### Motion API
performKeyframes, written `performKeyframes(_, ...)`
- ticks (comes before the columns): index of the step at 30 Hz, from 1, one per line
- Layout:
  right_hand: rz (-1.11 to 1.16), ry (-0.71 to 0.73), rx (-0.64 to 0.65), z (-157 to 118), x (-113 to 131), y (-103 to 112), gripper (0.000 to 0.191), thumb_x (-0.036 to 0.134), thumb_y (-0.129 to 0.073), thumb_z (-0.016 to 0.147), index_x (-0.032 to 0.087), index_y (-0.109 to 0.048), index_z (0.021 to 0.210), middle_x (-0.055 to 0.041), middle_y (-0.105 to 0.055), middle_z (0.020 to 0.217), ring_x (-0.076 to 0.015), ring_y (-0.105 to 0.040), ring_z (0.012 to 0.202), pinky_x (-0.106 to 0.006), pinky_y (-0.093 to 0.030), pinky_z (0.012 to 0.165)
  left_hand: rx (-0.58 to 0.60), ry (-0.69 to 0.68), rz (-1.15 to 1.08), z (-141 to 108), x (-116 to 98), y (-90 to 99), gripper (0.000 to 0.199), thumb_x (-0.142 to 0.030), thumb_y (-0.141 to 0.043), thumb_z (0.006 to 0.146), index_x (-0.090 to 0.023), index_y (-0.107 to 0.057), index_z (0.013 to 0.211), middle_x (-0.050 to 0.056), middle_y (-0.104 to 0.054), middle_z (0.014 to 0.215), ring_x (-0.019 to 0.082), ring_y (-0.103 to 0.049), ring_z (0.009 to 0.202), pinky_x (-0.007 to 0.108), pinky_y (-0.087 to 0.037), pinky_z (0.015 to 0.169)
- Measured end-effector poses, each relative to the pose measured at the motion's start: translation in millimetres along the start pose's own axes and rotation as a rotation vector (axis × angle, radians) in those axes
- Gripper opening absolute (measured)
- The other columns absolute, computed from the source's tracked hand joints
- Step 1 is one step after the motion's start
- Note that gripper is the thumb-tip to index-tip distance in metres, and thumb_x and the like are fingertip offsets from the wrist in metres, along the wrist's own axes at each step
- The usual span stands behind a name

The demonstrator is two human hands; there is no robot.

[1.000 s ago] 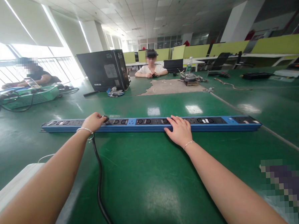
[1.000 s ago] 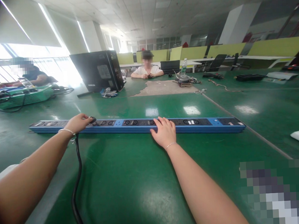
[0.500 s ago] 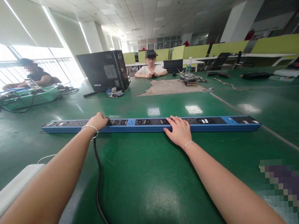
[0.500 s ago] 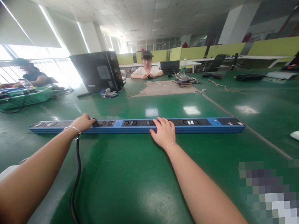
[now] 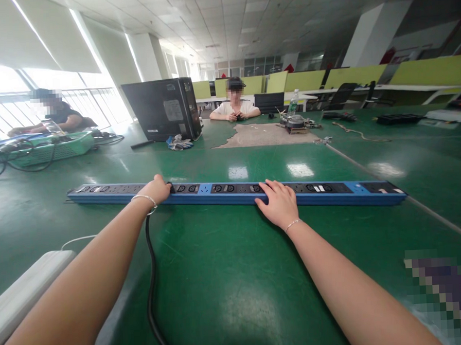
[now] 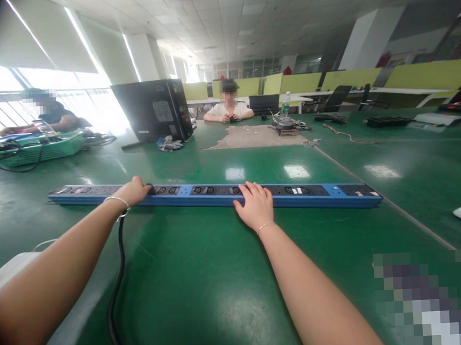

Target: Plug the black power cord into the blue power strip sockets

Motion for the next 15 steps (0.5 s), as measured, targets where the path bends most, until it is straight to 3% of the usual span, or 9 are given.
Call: performKeyframes(15,-0.002,-0.001,-0.007,0,0,0,0.047,0.042,-0.049,0.083,0.023,-0.054,0.125,-0.0064,-0.05,0.135,-0.0245,-0.038,0.126,-0.043,-0.022,0.103,-0.073,0.039,-0.04,-14,0,-5.1,0.043,-0.04,-0.03,0.085,-0.009,-0.042,0.112,0.028,-0.064,0.105,0.035,-0.062,0.101,0.042,-0.045,0.08)
Point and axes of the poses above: each hand's wrist, its own z-axis towards the middle knuckle, its own y-axis out of the back of the hand, x = y × z, the point moved 5 cm from there along z, towards the middle knuckle
